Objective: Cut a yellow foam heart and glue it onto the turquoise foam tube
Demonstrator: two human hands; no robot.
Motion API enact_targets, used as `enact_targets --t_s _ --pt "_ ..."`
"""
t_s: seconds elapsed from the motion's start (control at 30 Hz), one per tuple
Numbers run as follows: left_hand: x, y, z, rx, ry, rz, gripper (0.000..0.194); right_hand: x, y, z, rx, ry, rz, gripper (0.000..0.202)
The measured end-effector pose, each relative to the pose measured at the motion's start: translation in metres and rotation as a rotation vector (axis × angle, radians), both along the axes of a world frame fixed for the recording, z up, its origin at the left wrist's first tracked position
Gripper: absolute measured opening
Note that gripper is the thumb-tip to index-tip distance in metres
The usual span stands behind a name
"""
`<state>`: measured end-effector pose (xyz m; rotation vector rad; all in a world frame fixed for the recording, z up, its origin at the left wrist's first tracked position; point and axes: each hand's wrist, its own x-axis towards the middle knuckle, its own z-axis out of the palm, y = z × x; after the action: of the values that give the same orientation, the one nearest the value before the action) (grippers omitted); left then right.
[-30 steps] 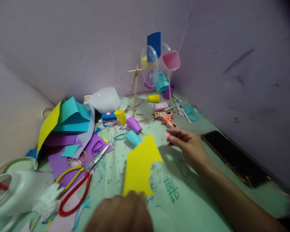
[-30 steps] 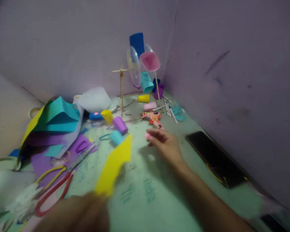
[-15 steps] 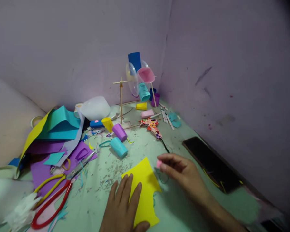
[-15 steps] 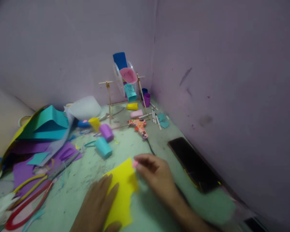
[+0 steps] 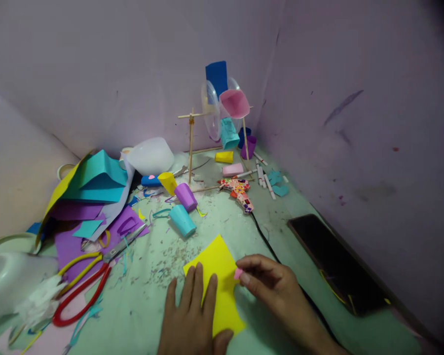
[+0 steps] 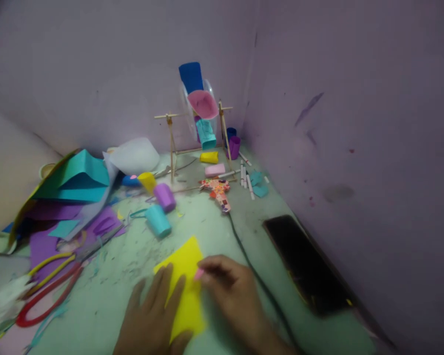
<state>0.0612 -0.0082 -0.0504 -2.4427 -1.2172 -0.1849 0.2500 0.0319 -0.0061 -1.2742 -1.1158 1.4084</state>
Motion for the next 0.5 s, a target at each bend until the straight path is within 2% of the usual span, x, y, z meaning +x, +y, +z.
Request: enact_targets --t_s 0.07,0.13,0.23,0.3,0.4,0.5 --pt "0.015 -0.007 0.006 -0.088 -0.061 0.221 0.059 0.0 -0.001 -0.001 0.025 0.004 -0.04 0.013" --pt "0.021 -0.009 0.015 -0.175 -0.091 0.274 0.055 0.003 -0.003 -0.003 0.044 0.008 -0.092 0.016" --pt "0.012 -0.005 0.029 -0.177 -0.146 0.224 0.047 0.013 -0.008 -0.007 0.042 -0.05 -0.126 0.017" --pt "0.001 -0.001 0.033 -0.161 -0.163 0.19 0.043 0.021 -0.011 -0.01 0.029 -0.107 -0.128 0.017" --pt "-0.009 0.001 0.03 -0.186 -0.168 0.167 0.044 0.03 -0.016 -0.011 0.016 -0.165 -0.133 0.016" --pt "-0.008 0.002 0.025 -0.256 -0.149 0.136 0.049 0.033 -0.02 -0.006 -0.004 -0.185 -0.14 0.013"
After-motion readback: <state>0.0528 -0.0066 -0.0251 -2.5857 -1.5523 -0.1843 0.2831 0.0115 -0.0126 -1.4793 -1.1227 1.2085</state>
